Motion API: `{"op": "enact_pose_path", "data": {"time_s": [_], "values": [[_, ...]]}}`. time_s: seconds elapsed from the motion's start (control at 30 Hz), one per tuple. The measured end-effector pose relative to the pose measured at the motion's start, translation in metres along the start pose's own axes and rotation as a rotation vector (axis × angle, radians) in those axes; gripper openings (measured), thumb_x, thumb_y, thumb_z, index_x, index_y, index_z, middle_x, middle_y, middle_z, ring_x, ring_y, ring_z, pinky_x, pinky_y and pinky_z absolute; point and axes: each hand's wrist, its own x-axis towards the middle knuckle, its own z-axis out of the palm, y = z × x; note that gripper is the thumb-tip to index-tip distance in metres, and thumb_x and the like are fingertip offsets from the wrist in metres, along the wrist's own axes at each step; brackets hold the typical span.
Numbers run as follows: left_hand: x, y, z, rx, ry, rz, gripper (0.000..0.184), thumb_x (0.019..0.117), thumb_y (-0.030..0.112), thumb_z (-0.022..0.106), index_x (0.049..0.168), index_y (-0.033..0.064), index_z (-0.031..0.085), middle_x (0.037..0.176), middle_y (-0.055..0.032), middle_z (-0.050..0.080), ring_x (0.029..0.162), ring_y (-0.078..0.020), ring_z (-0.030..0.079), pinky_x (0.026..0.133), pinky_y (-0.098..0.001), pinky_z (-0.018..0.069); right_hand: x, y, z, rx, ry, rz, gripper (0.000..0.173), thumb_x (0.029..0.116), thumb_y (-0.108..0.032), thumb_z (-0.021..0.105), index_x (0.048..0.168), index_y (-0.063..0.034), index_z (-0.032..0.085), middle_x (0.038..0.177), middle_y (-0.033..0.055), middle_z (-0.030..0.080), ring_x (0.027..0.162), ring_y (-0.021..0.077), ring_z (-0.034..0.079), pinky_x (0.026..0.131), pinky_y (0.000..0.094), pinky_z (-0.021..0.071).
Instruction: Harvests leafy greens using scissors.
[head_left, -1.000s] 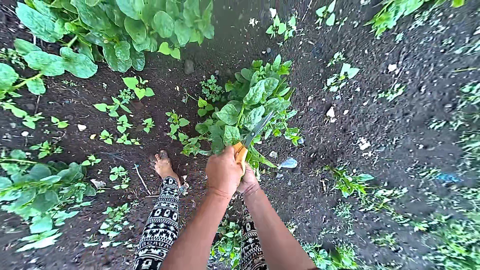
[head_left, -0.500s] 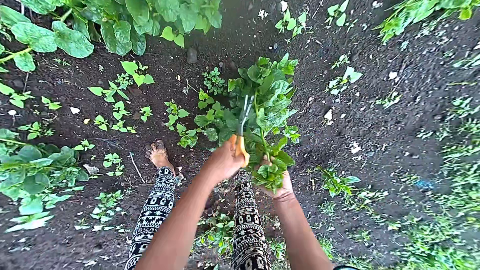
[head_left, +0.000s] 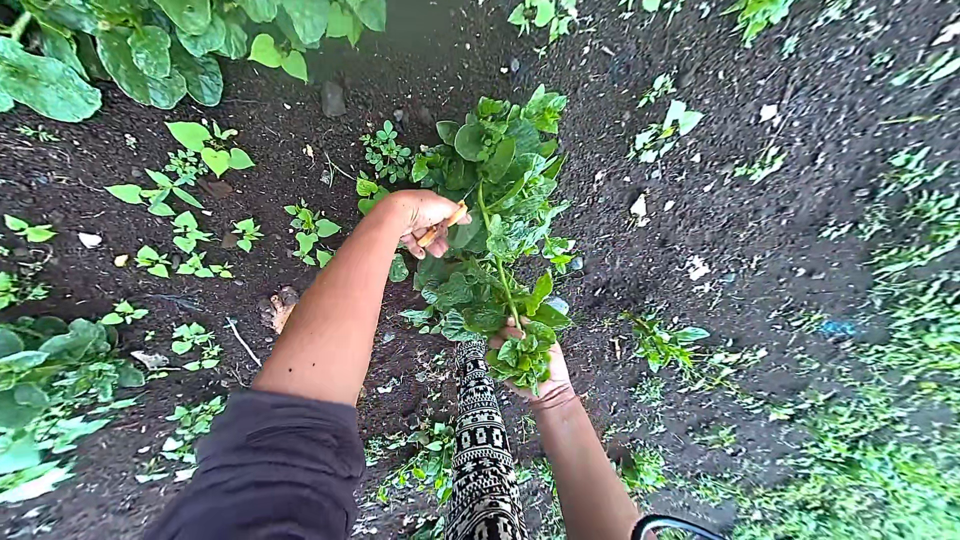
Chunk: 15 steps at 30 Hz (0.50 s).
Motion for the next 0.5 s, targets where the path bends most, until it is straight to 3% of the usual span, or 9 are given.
{"op": "enact_pose_path", "data": {"time_s": [0.13, 0.23, 0.43, 0.5], "values": [[0.009, 0.009, 0.000, -0.037, -0.010, -0.004, 0.048, 0.1087, 0.050, 0.044, 0.111, 0.0062, 0.063, 0.085, -0.0081, 0.067, 0.072, -0.0181, 0.066, 0.068, -0.0344, 0.0545, 0.001, 0.000, 0.008, -0.033, 0.075, -0.013, 0.036, 0.1028, -0.024, 0.039, 0.090, -0.0054, 0.067, 0.077, 0.0095, 0.071, 0.068, 0.0186, 0.073, 0.062, 0.0315, 0.0632], [0.011, 0.012, 0.004, -0.025, 0.009, 0.002, 0.042, 0.1100, 0.044, 0.044, 0.109, 0.0068, 0.063, 0.082, -0.0056, 0.066, 0.069, -0.0157, 0.064, 0.066, -0.0322, 0.0533, 0.002, 0.000, 0.011, -0.080, 0.112, -0.037, 0.039, 0.1041, -0.023, 0.036, 0.090, -0.0060, 0.068, 0.077, 0.0091, 0.072, 0.068, 0.0179, 0.073, 0.062, 0.0310, 0.0627], [0.009, 0.005, 0.000, 0.113, 0.101, -0.002, 0.026, 0.1092, 0.025, 0.049, 0.113, 0.0083, 0.068, 0.083, -0.0037, 0.070, 0.065, -0.0113, 0.064, 0.063, -0.0274, 0.0535, -0.006, 0.007, 0.005, -0.115, 0.125, 0.024, 0.032, 0.1010, -0.020, 0.041, 0.088, -0.0050, 0.066, 0.073, 0.0084, 0.070, 0.066, 0.0171, 0.071, 0.062, 0.0305, 0.0622], [0.005, -0.007, -0.010, 0.134, 0.108, -0.002, 0.028, 0.1100, 0.026, 0.048, 0.116, 0.0074, 0.067, 0.084, -0.0040, 0.071, 0.067, -0.0120, 0.065, 0.064, -0.0288, 0.0550, -0.020, 0.011, -0.004, -0.144, 0.118, 0.035, 0.025, 0.0969, -0.020, 0.050, 0.087, -0.0072, 0.068, 0.073, 0.0059, 0.070, 0.066, 0.0154, 0.071, 0.064, 0.0295, 0.0621]]}}
